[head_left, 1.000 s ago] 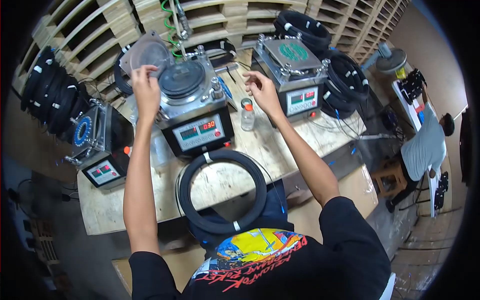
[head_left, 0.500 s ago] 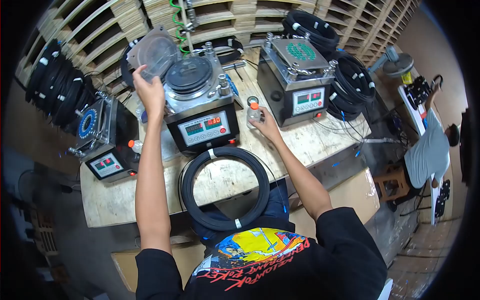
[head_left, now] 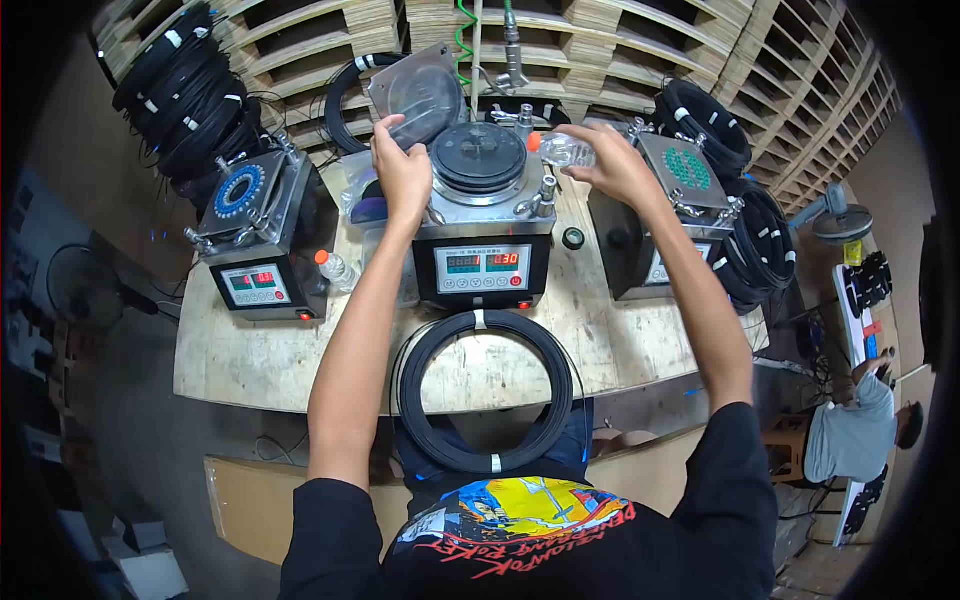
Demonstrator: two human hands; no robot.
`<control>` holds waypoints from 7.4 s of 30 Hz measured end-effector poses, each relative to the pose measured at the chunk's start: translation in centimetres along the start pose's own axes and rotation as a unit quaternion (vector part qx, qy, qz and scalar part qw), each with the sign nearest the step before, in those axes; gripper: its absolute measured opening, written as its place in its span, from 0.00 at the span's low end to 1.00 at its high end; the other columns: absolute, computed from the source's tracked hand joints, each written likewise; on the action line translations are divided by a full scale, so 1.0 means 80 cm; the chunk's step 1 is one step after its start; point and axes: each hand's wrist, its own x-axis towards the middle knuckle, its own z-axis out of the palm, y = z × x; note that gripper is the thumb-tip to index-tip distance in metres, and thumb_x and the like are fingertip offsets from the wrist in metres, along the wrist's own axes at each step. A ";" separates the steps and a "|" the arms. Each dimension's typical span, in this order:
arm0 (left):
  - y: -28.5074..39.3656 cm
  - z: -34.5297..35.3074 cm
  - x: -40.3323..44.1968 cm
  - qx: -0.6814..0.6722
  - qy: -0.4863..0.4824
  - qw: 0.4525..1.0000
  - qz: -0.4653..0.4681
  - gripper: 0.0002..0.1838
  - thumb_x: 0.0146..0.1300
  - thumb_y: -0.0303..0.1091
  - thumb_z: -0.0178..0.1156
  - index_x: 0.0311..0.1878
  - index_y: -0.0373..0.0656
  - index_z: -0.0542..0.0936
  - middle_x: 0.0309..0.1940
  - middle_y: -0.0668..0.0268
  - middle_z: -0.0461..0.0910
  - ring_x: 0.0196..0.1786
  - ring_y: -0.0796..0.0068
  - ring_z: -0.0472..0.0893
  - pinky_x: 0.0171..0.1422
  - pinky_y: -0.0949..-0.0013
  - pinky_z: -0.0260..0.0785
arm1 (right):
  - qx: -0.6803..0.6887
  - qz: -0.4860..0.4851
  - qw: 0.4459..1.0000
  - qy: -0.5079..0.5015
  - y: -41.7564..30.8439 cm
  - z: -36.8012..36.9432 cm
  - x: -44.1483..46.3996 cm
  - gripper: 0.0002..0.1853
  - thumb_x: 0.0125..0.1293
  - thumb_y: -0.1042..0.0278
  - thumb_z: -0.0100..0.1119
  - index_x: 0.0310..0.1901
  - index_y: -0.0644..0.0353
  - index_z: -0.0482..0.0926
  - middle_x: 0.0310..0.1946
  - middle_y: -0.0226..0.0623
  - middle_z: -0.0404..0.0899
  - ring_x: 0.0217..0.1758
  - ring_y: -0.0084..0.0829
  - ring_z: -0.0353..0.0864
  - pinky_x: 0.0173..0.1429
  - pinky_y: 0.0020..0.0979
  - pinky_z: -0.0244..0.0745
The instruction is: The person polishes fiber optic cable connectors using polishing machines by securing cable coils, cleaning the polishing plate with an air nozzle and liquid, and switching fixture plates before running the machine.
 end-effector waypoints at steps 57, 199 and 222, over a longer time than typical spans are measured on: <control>-0.013 0.006 0.003 -0.024 0.032 0.999 0.002 0.24 0.52 0.15 0.55 0.55 0.37 0.74 0.53 0.47 0.79 0.60 0.45 0.77 0.69 0.55 0.66 | 0.067 0.001 0.997 0.026 -0.004 0.046 0.044 0.32 0.54 0.61 0.78 0.62 0.50 0.79 0.52 0.38 0.84 0.61 0.37 0.78 0.63 0.48 0.72; -0.109 0.042 0.100 -0.191 -0.213 0.941 -0.178 0.25 0.79 0.46 0.55 0.71 0.43 0.73 0.56 0.65 0.82 0.53 0.77 0.78 0.61 0.71 0.69 | 0.526 0.175 0.823 0.122 0.054 0.154 0.106 0.24 0.81 0.55 0.47 0.74 0.54 0.69 0.60 0.33 0.81 0.57 0.25 0.79 0.61 0.34 0.72; -0.085 -0.180 -0.253 0.410 -0.534 0.739 0.014 0.39 0.56 0.50 0.71 0.62 0.30 0.70 0.58 0.40 0.74 0.62 0.47 0.78 0.61 0.50 0.74 | 0.189 0.161 0.905 -0.345 -0.013 0.235 -0.256 0.49 0.52 0.21 0.67 0.55 0.68 0.79 0.43 0.58 0.83 0.49 0.51 0.83 0.57 0.42 0.78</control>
